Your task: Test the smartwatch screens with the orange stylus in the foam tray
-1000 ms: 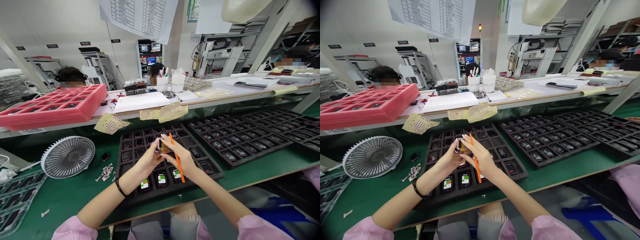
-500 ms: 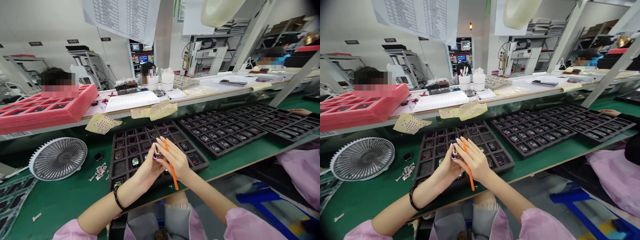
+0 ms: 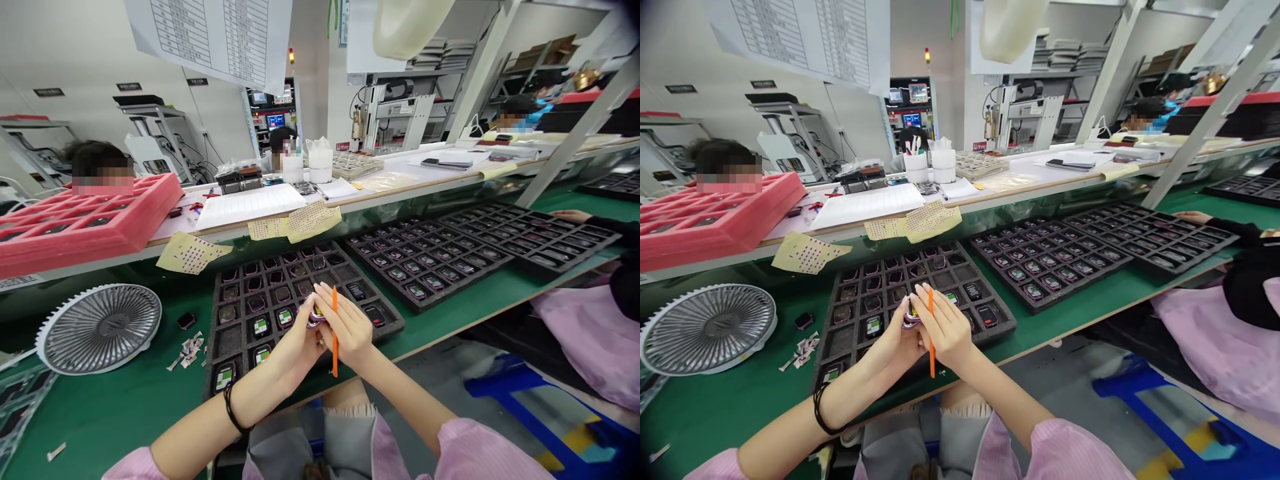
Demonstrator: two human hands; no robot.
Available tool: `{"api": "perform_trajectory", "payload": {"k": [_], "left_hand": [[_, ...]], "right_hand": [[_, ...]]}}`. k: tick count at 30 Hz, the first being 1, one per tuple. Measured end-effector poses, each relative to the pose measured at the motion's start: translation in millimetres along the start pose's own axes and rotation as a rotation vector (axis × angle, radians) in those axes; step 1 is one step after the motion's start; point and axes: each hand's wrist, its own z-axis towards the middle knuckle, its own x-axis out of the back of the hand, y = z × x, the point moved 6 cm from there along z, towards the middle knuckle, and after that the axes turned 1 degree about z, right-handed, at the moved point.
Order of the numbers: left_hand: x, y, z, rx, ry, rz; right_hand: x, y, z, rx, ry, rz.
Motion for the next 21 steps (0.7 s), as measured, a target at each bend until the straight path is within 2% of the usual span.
{"api": "perform_trajectory", "payload": {"k": [6, 10, 13, 16, 19, 21], "left_hand": [[-6.9, -0.5, 21.8, -0.032, -0.013, 0.019], [-2.7, 29.2, 63.4, -0.126, 0.007, 0.222], [5.1, 61.8, 102.1, -0.197, 0.068, 0.598], [8.5, 91.6, 127.6, -0.394, 0.19, 1.104], [0.8, 96.2, 137.7, -0.562, 0.282, 1.783], [-2.6, 89.2, 141.4, -0.569, 0.305, 2.046]], "right_hand": [[-3.5, 22.1, -6.7, -0.061, -0.024, 0.061], [-0.5, 45.5, -8.2, -0.159, -0.089, 0.03], [15.0, 60.6, -15.9, -0.187, -0.037, 0.003], [31.9, 71.8, -31.3, -0.202, 0.004, -0.031], [43.4, 80.3, -49.6, -0.238, -0.012, -0.074], [50.4, 85.0, -61.0, -0.27, -0.014, -0.093]]}}
